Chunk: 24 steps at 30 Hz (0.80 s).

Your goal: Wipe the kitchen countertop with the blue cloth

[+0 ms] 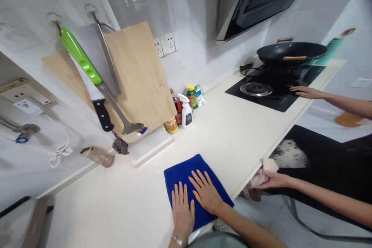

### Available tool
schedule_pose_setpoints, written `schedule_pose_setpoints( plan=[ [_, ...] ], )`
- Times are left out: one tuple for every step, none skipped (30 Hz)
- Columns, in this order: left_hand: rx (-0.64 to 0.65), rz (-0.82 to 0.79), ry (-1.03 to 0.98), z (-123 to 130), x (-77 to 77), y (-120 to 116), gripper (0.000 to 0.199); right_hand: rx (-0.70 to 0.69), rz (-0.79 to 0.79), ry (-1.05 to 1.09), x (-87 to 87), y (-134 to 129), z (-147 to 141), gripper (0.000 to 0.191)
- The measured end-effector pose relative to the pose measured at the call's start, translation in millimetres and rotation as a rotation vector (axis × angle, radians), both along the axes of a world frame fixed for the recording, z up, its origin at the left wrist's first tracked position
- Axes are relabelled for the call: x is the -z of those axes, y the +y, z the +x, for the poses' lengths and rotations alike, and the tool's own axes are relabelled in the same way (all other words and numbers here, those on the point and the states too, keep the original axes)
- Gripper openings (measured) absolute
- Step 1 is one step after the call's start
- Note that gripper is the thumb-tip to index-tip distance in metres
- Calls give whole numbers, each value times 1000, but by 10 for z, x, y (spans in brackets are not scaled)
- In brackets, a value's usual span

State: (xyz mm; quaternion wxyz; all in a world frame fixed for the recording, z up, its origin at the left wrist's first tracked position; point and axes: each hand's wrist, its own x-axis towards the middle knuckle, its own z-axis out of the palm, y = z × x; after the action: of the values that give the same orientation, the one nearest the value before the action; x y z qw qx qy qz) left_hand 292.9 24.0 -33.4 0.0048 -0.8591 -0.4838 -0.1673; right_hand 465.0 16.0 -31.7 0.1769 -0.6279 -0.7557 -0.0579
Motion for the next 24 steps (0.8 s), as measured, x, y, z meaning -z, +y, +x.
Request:
schedule_pose_setpoints(
  plan=[
    [12,-1,7,-19,-1,-39,64,11,5,1,0,-49,26,64],
    [21,-9,15,-33,-10,-68,65,25,8,3,-3,-85,40,65],
    [27,-20,24,-39,-21,-83,65,36,7,6,-8,-107,45,66],
    [29,-32,32,-36,-32,-87,65,44,3,9,-14,-112,45,66],
    [30,-43,40,-26,-41,-78,65,47,-2,13,-21,-101,46,67],
    [30,-53,46,-8,-49,-57,65,48,-8,16,-29,-74,51,67],
    [32,-62,48,17,-56,-25,65,51,-13,21,-37,-33,63,68],
    [32,-70,47,47,-62,20,65,52,-18,27,-44,20,84,68],
    [33,-78,41,82,-69,77,65,52,-22,35,-51,83,111,68],
    [33,-89,34,121,-76,146,66,54,-25,44,-55,153,143,68],
    [33,-100,24,163,-85,225,66,59,-27,56,-57,227,178,67],
    [38,-112,14,207,-93,312,66,69,-27,68,-56,306,212,67],
    [47,-125,4,254,-100,407,66,84,-25,82,-52,387,242,67],
    [57,-137,-7,302,-104,505,65,106,-20,96,-45,471,269,67],
    [66,-148,-16,353,-104,605,66,133,-14,108,-37,558,290,68],
    [74,-158,-26,405,-100,705,66,161,-6,117,-28,647,307,70],
    [78,-167,-36,458,-94,804,66,188,1,124,-19,740,321,71],
    [78,-174,-47,512,-85,901,66,211,8,128,-11,837,334,72],
    [74,-180,-58,567,-75,997,65,231,12,131,-4,937,347,73],
    [70,-185,-69,621,-66,1092,65,247,13,133,2,1040,361,73],
    [66,-190,-79,674,-60,1187,64,259,10,137,6,1145,379,73],
    [61,-196,-88,724,-57,1282,64,268,4,142,10,1250,399,73],
    [57,-203,-94,770,-56,1376,63,276,-4,148,12,1354,420,72],
    [54,-210,-96,814,-57,1470,63,283,-13,155,15,1455,443,71]
  ],
)
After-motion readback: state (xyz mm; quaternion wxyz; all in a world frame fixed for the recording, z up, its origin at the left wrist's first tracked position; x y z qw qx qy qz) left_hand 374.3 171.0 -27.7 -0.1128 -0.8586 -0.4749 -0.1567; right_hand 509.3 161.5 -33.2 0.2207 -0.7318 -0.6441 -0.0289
